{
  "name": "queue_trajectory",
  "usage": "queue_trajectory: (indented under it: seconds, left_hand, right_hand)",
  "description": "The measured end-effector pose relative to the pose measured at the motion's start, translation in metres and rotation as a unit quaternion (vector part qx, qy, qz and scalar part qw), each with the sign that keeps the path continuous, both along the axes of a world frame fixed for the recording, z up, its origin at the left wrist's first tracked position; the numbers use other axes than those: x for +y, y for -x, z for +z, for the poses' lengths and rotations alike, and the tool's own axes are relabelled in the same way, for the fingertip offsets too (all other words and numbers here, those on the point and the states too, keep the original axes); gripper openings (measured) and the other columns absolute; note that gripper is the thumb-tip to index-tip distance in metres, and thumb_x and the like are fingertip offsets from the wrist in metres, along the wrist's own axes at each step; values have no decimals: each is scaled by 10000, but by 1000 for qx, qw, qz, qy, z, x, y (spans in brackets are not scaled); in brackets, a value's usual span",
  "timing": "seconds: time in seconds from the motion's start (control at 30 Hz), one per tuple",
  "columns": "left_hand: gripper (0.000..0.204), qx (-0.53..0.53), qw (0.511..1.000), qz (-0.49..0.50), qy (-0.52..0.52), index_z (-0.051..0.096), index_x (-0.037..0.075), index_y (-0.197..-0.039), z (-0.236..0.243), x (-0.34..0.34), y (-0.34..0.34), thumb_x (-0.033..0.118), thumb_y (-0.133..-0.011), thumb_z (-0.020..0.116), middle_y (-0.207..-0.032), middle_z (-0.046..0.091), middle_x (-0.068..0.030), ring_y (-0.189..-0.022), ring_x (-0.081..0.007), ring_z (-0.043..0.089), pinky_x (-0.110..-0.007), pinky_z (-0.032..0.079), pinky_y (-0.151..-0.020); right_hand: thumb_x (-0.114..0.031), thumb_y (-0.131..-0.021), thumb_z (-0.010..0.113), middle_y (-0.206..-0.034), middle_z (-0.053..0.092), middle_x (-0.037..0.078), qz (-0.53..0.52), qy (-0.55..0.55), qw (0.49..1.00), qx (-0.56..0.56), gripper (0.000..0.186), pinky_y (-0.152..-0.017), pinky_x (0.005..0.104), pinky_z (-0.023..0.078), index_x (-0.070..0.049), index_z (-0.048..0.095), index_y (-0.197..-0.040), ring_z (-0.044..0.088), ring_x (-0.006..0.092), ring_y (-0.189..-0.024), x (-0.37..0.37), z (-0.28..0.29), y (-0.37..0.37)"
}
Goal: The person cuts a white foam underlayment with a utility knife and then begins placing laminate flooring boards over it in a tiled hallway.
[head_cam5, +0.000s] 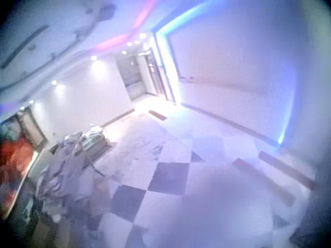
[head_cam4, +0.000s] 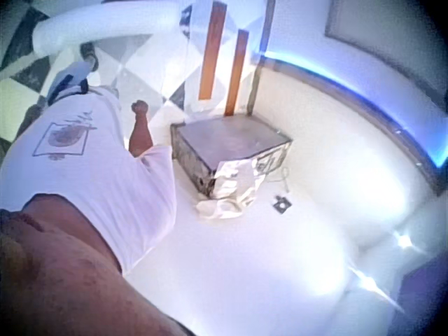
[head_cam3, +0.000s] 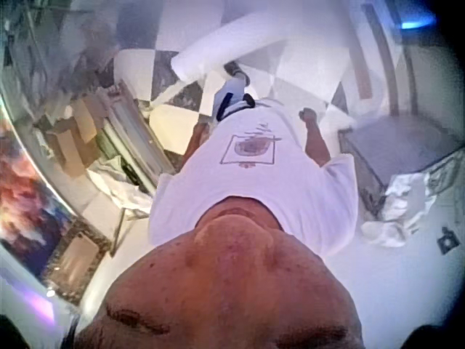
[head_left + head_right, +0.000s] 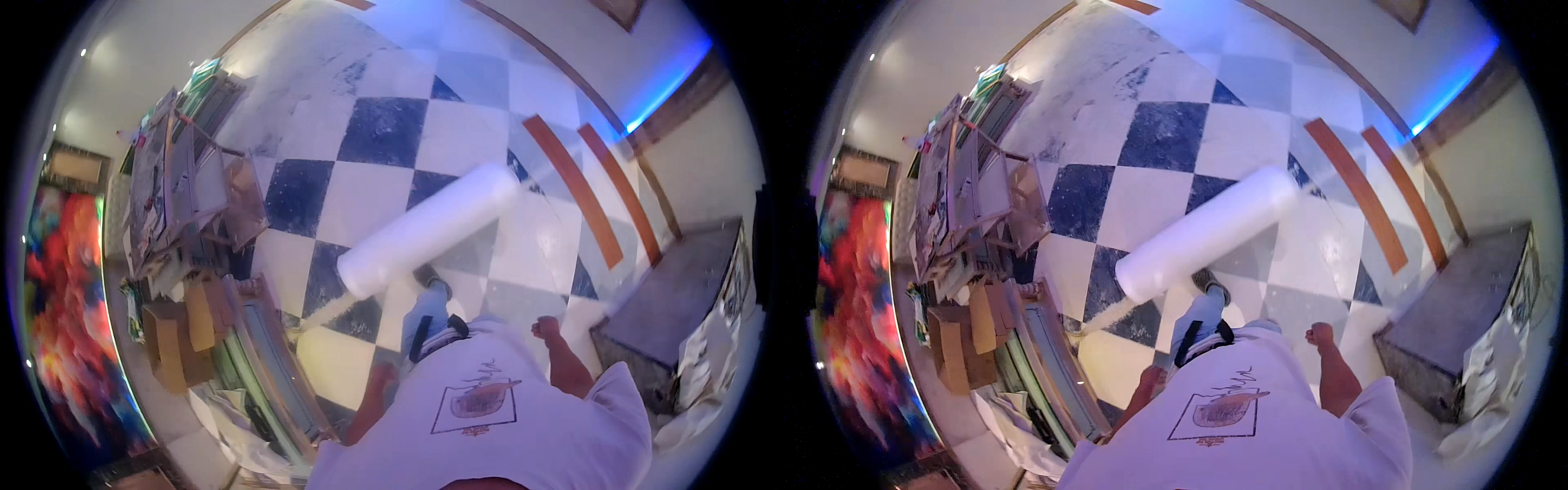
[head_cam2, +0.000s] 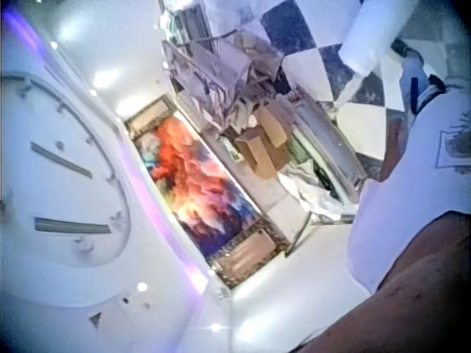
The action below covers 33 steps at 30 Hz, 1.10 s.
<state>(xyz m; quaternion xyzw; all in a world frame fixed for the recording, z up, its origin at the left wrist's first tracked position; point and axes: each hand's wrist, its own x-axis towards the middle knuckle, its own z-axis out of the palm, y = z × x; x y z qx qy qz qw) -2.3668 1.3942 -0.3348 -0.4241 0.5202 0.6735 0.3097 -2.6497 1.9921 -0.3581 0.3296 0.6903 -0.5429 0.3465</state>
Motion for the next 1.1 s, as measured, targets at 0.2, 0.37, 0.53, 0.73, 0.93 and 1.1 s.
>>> queue_trajectory:
  seconds: [0.2,0.37,0.53,0.73,0.93,1.1]
  left_hand:
    - [299,88,976,55,193,649,35,-1123,65,-27,188,274,-965,562,-898,700,-70,-759,-140,648,-275,519,-654]
    - [309,163,949,139,231,630,13,-1193,126,-73,261,194,-950,572,-919,700,-82,-758,-141,644,-270,515,-656]
    - [240,157,930,97,319,658,28,-1093,87,-97,233,193,-933,589,-843,696,-86,-705,-142,643,-287,510,-617]
    - [374,77,950,-65,296,658,10,-1096,-12,-70,109,319,-966,493,-970,717,-112,-880,-261,683,-399,547,-770]
    - [324,-13,972,-144,187,691,48,-1064,22,14,167,294,-944,520,-1013,713,-114,-933,-259,671,-403,531,-805]
    - [286,-24,972,-77,220,720,80,-1037,52,-53,251,274,-926,542,-1050,711,-116,-977,-257,662,-406,518,-835]
  right_hand:
    - [-247,-965,578,-880,705,147,45,17,996,77,309,-632,345,580,-14,605,-1167,691,220,-708,-124,71,139]
    - [-201,-979,520,-921,704,139,109,56,985,118,358,-685,310,561,31,589,-1243,691,200,-786,-232,149,211]
    - [-191,-904,535,-908,697,150,378,-77,904,187,273,-717,372,543,4,673,-1036,670,237,-797,-240,107,231]
    - [-229,-847,595,-710,679,114,659,-188,705,183,228,-582,396,504,-51,724,-787,633,246,-611,-218,40,245]
    - [-197,-852,603,-741,659,67,684,-191,551,439,189,-540,362,495,-42,689,-785,614,178,-586,-192,35,331]
    - [-275,-927,587,-1009,703,133,371,-52,925,64,347,-788,353,568,-24,634,-1160,696,246,-894,-314,70,445]
